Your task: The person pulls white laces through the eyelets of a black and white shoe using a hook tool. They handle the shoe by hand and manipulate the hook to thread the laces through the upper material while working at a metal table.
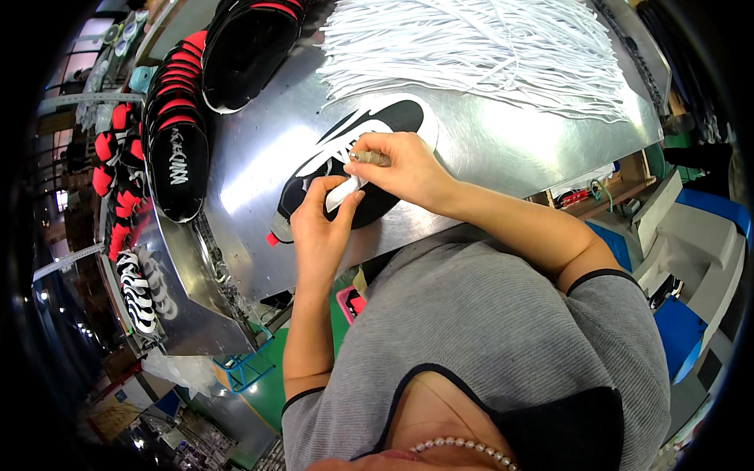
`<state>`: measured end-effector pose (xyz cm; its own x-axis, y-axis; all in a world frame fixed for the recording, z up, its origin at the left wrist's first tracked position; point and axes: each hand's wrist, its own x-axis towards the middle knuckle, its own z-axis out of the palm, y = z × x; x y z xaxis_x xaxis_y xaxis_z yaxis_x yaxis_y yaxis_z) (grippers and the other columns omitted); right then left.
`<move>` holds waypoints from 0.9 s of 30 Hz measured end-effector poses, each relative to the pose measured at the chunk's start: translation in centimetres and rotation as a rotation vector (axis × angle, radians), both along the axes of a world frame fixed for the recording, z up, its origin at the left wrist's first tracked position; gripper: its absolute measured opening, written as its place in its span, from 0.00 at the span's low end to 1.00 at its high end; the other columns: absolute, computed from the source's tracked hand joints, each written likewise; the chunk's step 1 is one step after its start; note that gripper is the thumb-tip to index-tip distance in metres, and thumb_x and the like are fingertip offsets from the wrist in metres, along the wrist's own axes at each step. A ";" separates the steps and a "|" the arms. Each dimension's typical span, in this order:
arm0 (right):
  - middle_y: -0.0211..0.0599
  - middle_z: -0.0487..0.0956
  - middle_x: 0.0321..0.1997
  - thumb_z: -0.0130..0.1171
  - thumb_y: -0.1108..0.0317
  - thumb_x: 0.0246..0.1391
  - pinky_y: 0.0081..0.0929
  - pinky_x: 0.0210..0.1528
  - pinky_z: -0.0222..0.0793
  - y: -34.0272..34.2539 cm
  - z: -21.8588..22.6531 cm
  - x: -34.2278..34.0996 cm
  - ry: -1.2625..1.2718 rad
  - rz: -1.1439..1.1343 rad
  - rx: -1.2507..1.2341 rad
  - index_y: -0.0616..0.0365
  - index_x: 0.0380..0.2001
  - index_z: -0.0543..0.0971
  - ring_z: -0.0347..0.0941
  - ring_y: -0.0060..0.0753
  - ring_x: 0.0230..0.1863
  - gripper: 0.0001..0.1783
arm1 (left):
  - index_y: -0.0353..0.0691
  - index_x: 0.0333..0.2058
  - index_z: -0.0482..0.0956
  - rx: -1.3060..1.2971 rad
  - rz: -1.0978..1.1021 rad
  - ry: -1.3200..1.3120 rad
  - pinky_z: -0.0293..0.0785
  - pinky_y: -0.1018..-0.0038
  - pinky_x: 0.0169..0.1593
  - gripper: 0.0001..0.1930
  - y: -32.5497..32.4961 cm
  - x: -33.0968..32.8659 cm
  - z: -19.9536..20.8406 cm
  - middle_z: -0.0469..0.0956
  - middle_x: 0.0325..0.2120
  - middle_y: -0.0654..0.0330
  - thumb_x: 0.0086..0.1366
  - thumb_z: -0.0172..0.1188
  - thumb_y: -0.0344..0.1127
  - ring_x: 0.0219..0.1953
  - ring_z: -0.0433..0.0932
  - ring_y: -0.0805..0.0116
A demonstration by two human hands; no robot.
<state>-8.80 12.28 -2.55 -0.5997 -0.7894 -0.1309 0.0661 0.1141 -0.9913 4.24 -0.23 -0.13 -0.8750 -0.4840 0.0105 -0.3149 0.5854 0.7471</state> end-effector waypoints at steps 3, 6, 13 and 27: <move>0.32 0.74 0.23 0.60 0.63 0.60 0.25 0.32 0.64 0.7 0.4 -0.1 0.034 0.004 -0.074 0.61 0.43 0.72 0.68 0.21 0.27 0.15 | 0.37 0.38 0.77 -0.077 0.022 0.110 0.72 0.66 0.30 0.13 0.5 -0.1 -0.8 0.81 0.26 0.51 0.58 0.69 0.35 0.25 0.79 0.53; 0.34 0.75 0.24 0.57 0.64 0.62 0.27 0.32 0.65 2.7 0.4 0.7 0.121 0.048 -0.007 0.60 0.41 0.71 0.71 0.26 0.27 0.12 | 0.37 0.37 0.78 -0.135 0.033 0.154 0.72 0.67 0.30 0.14 0.5 -0.3 -0.9 0.81 0.26 0.51 0.57 0.70 0.36 0.25 0.79 0.54; 0.44 0.79 0.24 0.58 0.65 0.61 0.34 0.30 0.69 4.3 0.5 0.5 0.267 0.095 0.109 0.61 0.37 0.70 0.77 0.44 0.25 0.11 | 0.36 0.36 0.79 -0.171 0.005 0.219 0.73 0.68 0.30 0.13 0.7 -0.6 -0.9 0.81 0.26 0.52 0.56 0.71 0.33 0.26 0.80 0.54; 0.37 0.78 0.23 0.57 0.66 0.61 0.28 0.30 0.67 4.4 2.2 -0.3 0.092 0.135 0.229 0.62 0.35 0.71 0.73 0.29 0.25 0.10 | 0.36 0.36 0.79 -0.101 -0.005 0.179 0.73 0.68 0.31 0.10 0.7 -1.0 -1.0 0.81 0.26 0.53 0.57 0.69 0.31 0.26 0.80 0.56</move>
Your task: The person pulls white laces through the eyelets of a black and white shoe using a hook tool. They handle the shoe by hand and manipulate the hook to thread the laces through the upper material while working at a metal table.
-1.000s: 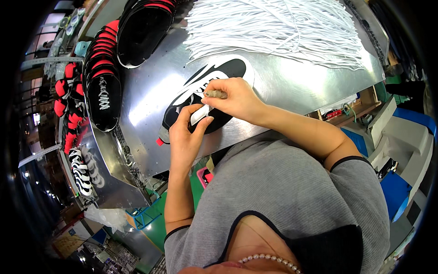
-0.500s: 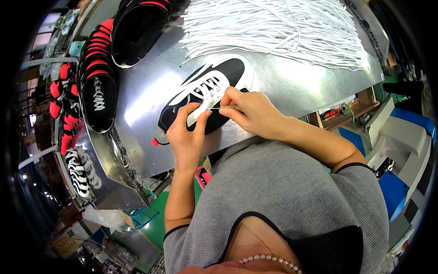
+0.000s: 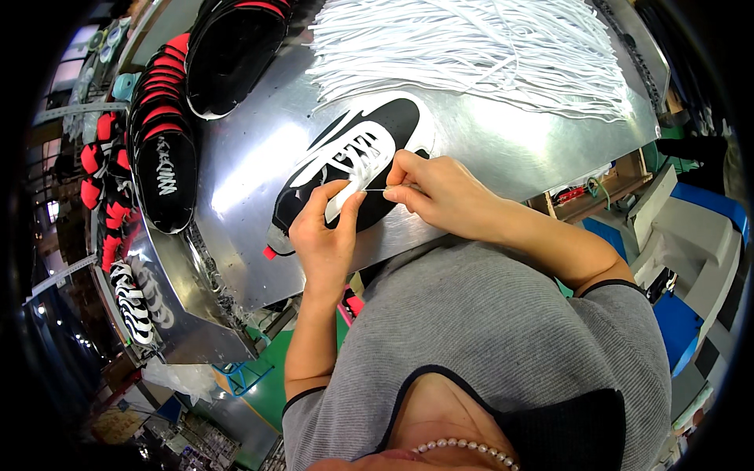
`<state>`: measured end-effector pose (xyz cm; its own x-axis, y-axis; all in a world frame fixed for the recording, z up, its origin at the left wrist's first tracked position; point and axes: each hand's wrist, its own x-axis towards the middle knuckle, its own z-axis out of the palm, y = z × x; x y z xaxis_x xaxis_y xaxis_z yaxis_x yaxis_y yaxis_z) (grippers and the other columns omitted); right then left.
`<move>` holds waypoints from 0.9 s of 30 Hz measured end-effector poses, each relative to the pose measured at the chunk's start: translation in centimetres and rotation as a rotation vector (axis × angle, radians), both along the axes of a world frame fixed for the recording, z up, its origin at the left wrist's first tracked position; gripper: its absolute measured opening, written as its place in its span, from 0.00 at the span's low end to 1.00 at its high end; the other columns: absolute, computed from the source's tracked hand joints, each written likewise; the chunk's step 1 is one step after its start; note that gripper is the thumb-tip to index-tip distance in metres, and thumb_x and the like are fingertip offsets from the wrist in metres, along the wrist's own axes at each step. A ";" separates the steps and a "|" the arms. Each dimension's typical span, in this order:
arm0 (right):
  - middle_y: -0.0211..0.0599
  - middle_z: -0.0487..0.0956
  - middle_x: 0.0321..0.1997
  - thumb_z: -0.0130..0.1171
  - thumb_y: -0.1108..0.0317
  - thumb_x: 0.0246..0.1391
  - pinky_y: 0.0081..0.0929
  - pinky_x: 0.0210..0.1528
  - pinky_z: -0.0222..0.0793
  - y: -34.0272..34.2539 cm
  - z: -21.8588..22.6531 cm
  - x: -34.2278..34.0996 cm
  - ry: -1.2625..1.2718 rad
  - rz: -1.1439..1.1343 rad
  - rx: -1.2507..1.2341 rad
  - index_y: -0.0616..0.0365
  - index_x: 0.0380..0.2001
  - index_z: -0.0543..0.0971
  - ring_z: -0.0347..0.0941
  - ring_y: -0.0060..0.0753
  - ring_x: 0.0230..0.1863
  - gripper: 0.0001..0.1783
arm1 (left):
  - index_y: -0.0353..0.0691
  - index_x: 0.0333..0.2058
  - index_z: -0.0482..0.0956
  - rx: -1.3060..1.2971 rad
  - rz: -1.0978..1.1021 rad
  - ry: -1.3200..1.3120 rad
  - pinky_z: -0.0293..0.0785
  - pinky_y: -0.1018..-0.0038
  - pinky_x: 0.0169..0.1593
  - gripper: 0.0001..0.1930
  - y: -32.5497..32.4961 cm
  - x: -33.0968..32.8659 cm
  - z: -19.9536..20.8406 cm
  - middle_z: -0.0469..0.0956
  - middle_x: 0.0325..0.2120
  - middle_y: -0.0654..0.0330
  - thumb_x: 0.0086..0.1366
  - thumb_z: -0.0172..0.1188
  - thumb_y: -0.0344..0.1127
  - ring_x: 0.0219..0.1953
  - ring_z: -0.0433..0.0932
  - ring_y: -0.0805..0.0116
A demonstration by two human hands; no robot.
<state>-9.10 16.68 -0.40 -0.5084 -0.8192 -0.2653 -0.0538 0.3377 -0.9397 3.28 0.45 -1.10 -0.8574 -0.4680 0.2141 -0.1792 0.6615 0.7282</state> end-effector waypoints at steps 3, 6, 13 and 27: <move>0.35 0.77 0.23 0.58 0.66 0.62 0.26 0.29 0.66 0.0 0.1 0.0 -0.010 0.007 -0.015 0.62 0.34 0.71 0.71 0.25 0.25 0.10 | 0.35 0.36 0.80 -0.039 -0.015 0.029 0.74 0.68 0.32 0.11 0.0 0.0 0.0 0.81 0.27 0.52 0.56 0.69 0.31 0.27 0.81 0.55; 0.32 0.76 0.23 0.57 0.67 0.62 0.23 0.29 0.65 -0.3 -0.2 0.0 -0.010 0.013 -0.044 0.62 0.34 0.71 0.70 0.21 0.25 0.10 | 0.35 0.37 0.80 -0.074 -0.043 0.050 0.75 0.67 0.32 0.12 0.0 0.1 -0.1 0.82 0.28 0.51 0.56 0.70 0.31 0.28 0.81 0.54; 0.32 0.75 0.21 0.55 0.68 0.62 0.23 0.29 0.64 -2.2 -1.9 1.0 -0.043 -0.055 -0.074 0.61 0.33 0.70 0.70 0.20 0.25 0.08 | 0.34 0.41 0.80 -0.130 -0.156 -0.011 0.74 0.66 0.32 0.12 1.3 0.4 0.0 0.81 0.28 0.51 0.58 0.66 0.29 0.28 0.80 0.52; 0.42 0.81 0.30 0.56 0.65 0.63 0.29 0.32 0.70 -2.2 -5.1 -2.0 0.683 -0.172 -0.197 0.57 0.45 0.76 0.77 0.37 0.28 0.11 | 0.35 0.30 0.83 -0.095 -0.284 -0.367 0.74 0.71 0.29 0.13 0.5 1.6 2.0 0.80 0.21 0.51 0.56 0.70 0.40 0.23 0.80 0.58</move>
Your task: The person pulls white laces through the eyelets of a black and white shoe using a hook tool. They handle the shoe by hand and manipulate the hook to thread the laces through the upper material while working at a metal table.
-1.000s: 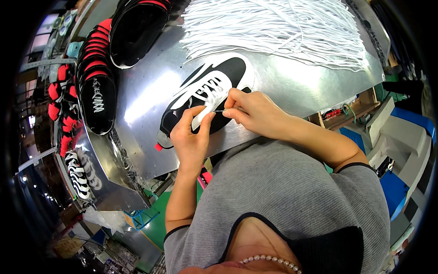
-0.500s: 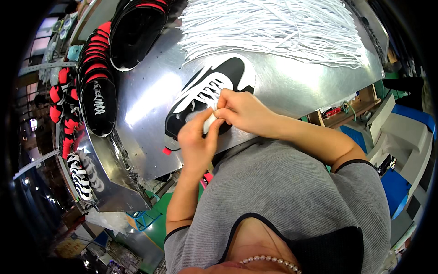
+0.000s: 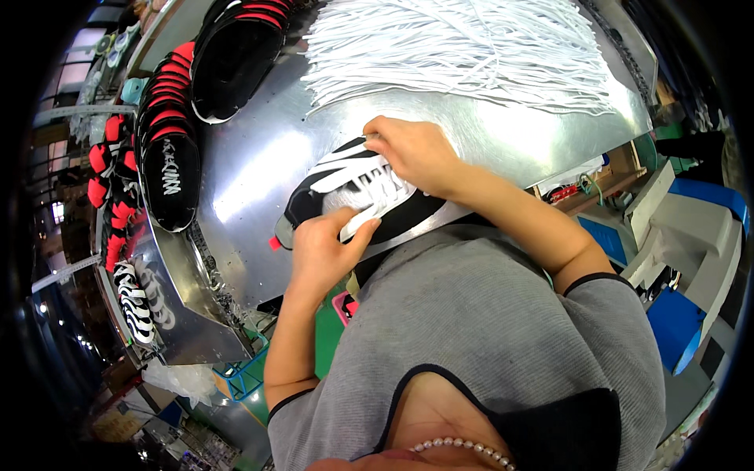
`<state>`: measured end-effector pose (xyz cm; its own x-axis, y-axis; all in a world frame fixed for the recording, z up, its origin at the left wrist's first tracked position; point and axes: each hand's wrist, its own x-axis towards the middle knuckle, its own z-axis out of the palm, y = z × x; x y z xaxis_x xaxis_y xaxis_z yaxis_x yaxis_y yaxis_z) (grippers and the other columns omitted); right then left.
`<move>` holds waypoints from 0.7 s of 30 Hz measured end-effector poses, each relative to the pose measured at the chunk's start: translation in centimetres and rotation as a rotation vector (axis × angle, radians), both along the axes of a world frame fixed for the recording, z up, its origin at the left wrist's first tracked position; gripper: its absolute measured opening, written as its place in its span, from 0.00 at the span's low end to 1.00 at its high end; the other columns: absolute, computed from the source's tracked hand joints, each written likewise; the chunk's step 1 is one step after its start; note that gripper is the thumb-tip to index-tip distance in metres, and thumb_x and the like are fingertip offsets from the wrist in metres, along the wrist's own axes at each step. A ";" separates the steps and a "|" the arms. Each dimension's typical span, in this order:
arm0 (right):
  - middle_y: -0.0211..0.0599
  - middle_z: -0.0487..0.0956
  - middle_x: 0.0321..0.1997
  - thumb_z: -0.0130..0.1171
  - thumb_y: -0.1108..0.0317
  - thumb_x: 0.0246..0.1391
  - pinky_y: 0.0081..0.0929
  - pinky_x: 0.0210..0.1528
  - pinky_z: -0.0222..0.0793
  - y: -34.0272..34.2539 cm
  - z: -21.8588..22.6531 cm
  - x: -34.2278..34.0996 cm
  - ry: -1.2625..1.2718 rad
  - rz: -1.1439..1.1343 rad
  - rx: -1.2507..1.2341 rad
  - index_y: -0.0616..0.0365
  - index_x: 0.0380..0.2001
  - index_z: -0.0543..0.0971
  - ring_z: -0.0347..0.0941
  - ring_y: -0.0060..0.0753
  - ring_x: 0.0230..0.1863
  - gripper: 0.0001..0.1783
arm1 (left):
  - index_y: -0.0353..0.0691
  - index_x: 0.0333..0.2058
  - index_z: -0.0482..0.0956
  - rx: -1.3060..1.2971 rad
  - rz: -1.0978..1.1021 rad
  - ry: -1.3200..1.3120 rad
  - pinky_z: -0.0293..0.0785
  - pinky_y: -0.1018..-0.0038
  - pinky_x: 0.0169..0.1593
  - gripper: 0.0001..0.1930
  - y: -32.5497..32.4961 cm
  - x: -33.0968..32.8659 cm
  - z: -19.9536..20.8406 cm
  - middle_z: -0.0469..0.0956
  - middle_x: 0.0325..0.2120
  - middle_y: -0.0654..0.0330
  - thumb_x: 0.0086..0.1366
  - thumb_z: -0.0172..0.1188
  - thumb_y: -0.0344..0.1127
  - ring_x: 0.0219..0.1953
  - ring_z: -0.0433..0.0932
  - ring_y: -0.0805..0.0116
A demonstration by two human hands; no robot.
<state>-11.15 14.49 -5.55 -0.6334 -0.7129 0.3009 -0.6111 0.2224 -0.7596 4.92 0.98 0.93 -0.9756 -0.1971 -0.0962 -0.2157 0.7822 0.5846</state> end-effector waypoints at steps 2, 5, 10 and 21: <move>0.44 0.80 0.31 0.57 0.64 0.63 0.31 0.33 0.71 -0.1 0.4 0.4 -0.064 -0.048 0.006 0.57 0.45 0.76 0.77 0.41 0.29 0.11 | 0.35 0.28 0.83 -0.204 -0.062 -0.172 0.73 0.70 0.28 0.13 -0.9 0.5 1.8 0.78 0.19 0.50 0.56 0.70 0.41 0.22 0.79 0.57; 0.43 0.80 0.30 0.56 0.65 0.63 0.28 0.33 0.70 -0.1 0.7 0.2 -0.201 -0.085 -0.044 0.56 0.47 0.76 0.76 0.35 0.28 0.12 | 0.36 0.42 0.80 -0.194 -0.110 0.224 0.74 0.67 0.39 0.17 -1.5 2.9 0.2 0.81 0.32 0.50 0.54 0.71 0.33 0.34 0.80 0.54; 0.28 0.76 0.27 0.52 0.68 0.65 0.18 0.34 0.63 0.0 2.3 -0.4 -0.554 -0.058 -0.039 0.60 0.48 0.76 0.66 0.17 0.29 0.12 | 0.30 0.56 0.68 -0.249 0.552 0.671 0.65 0.61 0.62 0.27 1.4 8.6 -4.8 0.73 0.53 0.49 0.57 0.65 0.22 0.56 0.72 0.52; 0.37 0.82 0.33 0.63 0.65 0.56 0.25 0.36 0.71 -7.9 3.6 -1.0 -0.370 0.149 -0.126 0.57 0.43 0.79 0.76 0.27 0.30 0.13 | 0.33 0.59 0.67 1.375 0.707 0.842 0.72 0.62 0.59 0.28 -7.7 6.6 2.8 0.76 0.52 0.53 0.60 0.62 0.34 0.54 0.75 0.58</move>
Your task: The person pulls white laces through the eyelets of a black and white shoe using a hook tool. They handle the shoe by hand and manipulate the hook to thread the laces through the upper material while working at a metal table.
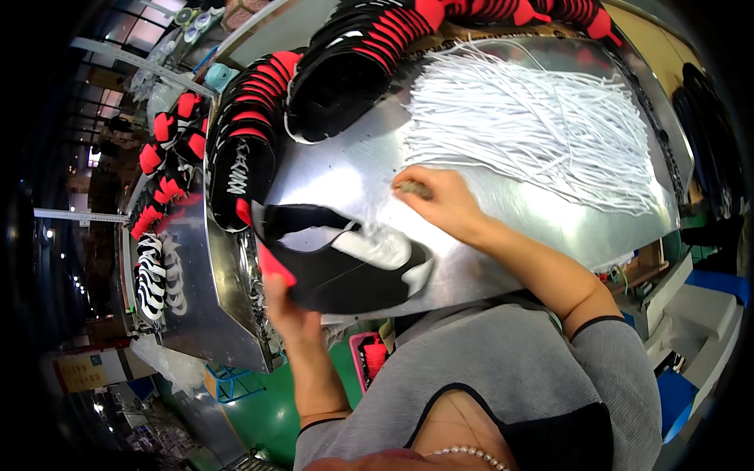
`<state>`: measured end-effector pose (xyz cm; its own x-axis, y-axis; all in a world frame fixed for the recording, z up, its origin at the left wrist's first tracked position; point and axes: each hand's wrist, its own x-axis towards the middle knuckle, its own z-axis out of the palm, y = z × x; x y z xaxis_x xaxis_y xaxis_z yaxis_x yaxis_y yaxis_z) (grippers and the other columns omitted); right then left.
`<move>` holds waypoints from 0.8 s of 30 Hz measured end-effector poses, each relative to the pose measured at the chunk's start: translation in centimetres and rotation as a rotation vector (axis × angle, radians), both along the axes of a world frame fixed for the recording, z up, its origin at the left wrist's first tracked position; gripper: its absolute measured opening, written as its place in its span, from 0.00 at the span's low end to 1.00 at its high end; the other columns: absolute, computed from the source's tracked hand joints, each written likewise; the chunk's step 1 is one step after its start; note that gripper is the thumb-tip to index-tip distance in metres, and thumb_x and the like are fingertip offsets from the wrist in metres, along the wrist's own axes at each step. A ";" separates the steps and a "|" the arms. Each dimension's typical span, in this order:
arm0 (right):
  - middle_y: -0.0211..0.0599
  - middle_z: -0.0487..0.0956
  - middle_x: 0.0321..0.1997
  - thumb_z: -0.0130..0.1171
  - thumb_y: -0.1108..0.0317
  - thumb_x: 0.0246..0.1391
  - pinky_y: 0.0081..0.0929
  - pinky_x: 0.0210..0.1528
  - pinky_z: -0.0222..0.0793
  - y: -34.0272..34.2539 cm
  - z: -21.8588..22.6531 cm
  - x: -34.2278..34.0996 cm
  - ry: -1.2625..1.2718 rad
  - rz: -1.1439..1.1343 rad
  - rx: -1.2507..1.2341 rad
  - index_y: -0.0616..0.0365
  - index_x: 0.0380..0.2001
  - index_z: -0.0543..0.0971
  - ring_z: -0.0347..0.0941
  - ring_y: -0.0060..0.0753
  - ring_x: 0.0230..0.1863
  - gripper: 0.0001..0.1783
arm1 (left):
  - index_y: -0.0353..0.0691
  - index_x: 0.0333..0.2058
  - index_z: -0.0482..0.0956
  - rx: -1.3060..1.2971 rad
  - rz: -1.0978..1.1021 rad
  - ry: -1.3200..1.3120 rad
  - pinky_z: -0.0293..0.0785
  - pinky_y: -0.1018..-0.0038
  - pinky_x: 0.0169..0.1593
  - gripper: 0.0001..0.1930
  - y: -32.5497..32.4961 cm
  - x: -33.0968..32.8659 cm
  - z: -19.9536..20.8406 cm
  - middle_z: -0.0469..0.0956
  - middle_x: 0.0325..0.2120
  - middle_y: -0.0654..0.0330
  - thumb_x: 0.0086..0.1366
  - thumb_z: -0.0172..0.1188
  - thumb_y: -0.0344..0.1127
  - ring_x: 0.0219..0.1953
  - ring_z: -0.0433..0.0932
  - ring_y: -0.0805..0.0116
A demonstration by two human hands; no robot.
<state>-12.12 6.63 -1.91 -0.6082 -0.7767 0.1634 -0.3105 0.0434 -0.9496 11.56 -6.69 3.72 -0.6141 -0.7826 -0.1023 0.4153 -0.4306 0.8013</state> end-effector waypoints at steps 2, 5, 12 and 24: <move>0.37 0.80 0.34 0.61 0.70 0.55 0.31 0.35 0.73 -0.1 -0.3 -2.7 0.291 -0.153 0.052 0.55 0.40 0.80 0.78 0.36 0.31 0.09 | 0.28 0.55 0.70 -0.276 0.056 -0.076 0.75 0.68 0.54 0.24 -2.4 -1.0 4.6 0.78 0.47 0.52 0.60 0.60 0.29 0.49 0.78 0.64; 0.34 0.76 0.35 0.63 0.70 0.53 0.35 0.33 0.71 0.9 -2.0 -6.7 0.571 -0.321 0.157 0.53 0.38 0.79 0.77 0.42 0.31 0.09 | 0.29 0.49 0.74 -0.675 0.258 -0.659 0.75 0.70 0.48 0.17 -8.0 -2.6 3.7 0.79 0.44 0.52 0.64 0.59 0.32 0.44 0.80 0.63; 0.33 0.75 0.36 0.64 0.67 0.52 0.36 0.31 0.72 0.5 -3.1 -8.8 0.603 -0.309 0.288 0.53 0.34 0.79 0.77 0.42 0.30 0.07 | 0.26 0.47 0.71 -1.203 0.298 -0.915 0.69 0.58 0.47 0.21 -28.9 -10.5 -10.3 0.74 0.39 0.39 0.62 0.63 0.35 0.41 0.73 0.39; 0.28 0.77 0.27 0.59 0.72 0.58 0.19 0.28 0.65 0.4 3.1 -4.3 -0.028 0.000 -0.014 0.59 0.38 0.78 0.71 0.18 0.26 0.05 | 0.32 0.56 0.69 -1.299 0.370 -0.764 0.66 0.60 0.58 0.27 -15.9 -17.2 -11.4 0.70 0.51 0.44 0.61 0.64 0.37 0.52 0.72 0.48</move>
